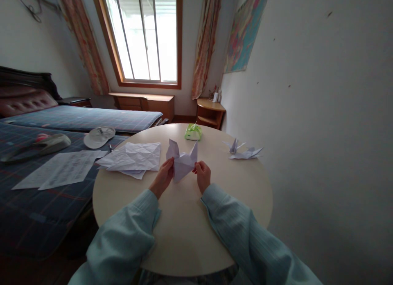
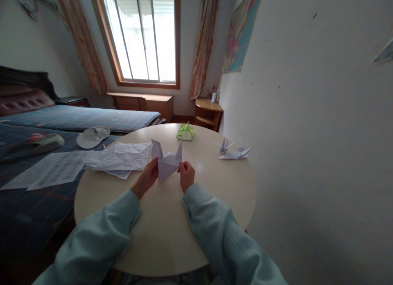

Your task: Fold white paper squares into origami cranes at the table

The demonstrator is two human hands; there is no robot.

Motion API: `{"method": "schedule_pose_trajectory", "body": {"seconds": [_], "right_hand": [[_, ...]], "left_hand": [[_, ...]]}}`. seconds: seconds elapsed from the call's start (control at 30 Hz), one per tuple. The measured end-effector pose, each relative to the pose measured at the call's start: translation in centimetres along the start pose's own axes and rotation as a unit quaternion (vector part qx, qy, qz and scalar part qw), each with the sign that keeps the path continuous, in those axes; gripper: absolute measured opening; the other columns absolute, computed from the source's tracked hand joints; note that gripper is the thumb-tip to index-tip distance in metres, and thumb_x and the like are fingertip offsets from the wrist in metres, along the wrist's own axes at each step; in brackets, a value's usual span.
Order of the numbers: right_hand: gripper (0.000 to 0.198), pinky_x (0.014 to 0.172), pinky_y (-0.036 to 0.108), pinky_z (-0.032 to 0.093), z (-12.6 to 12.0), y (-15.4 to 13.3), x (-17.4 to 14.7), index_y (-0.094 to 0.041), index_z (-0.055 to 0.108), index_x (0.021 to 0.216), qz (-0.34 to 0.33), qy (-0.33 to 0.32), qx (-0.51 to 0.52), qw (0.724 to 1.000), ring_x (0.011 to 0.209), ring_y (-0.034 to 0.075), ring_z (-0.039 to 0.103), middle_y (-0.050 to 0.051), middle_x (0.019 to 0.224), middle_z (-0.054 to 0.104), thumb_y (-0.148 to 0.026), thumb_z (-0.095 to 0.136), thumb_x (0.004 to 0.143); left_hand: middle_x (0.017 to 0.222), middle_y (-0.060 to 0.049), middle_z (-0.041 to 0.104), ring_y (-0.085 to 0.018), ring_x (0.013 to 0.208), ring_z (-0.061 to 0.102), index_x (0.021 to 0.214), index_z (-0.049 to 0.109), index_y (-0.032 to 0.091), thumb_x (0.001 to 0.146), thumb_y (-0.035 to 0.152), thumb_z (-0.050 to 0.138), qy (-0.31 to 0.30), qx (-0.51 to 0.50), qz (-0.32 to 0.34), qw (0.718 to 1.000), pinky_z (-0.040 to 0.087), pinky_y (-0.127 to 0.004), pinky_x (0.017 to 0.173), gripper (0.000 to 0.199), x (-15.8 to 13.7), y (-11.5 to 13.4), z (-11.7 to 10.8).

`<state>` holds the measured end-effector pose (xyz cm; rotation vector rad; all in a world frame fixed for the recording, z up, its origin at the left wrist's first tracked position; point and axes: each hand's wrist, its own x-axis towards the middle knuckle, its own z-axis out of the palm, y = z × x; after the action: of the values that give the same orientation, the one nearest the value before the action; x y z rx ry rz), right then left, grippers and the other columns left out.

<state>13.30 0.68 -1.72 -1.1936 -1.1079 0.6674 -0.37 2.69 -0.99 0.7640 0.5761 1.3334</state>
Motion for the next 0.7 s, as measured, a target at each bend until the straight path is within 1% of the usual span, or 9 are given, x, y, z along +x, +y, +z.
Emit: {"method": "schedule_pose_trajectory", "body": {"seconds": [0.27,0.43,0.57,0.7], "right_hand": [[0.027,0.049,0.022,0.033,0.1,0.2,0.1,-0.020,0.041,0.054,-0.004,0.013,0.015,1.000,0.047,0.009,0.041,-0.005,0.047,0.045,-0.038,0.040,0.073],[0.026,0.048,0.022,0.033,0.0,0.4,0.3,-0.020,0.041,0.056,-0.003,0.045,0.024,0.999,0.047,0.009,0.041,-0.006,0.048,0.045,-0.038,0.038,0.075],[0.025,0.047,0.021,0.033,0.0,0.7,0.5,-0.020,0.041,0.059,0.007,0.070,0.043,0.997,0.047,0.009,0.042,-0.006,0.049,0.046,-0.038,0.038,0.075],[0.024,0.045,0.021,0.032,0.1,1.0,0.7,-0.020,0.040,0.060,0.015,0.086,0.062,0.994,0.046,0.009,0.041,-0.007,0.048,0.045,-0.038,0.037,0.076]], "left_hand": [[0.065,-0.001,0.064,-0.011,0.060,0.057,0.073,0.062,0.012,0.062,0.028,0.067,0.002,-0.008,-0.006,1.000,0.043,-0.020,0.057,0.020,0.1,-0.1,-0.1],[0.069,-0.001,0.066,-0.010,0.060,0.057,0.073,0.063,0.012,0.062,0.025,0.068,0.011,-0.018,-0.007,1.000,0.043,-0.019,0.058,0.018,0.0,0.2,0.0],[0.072,-0.002,0.066,-0.009,0.062,0.057,0.075,0.062,0.012,0.063,0.026,0.067,0.003,-0.030,-0.008,1.000,0.044,-0.019,0.057,0.019,0.1,0.2,-0.2],[0.071,0.000,0.065,-0.008,0.063,0.057,0.074,0.061,0.013,0.066,0.023,0.065,0.004,-0.049,-0.003,0.999,0.044,-0.019,0.061,0.014,0.4,0.0,-0.5]]}}
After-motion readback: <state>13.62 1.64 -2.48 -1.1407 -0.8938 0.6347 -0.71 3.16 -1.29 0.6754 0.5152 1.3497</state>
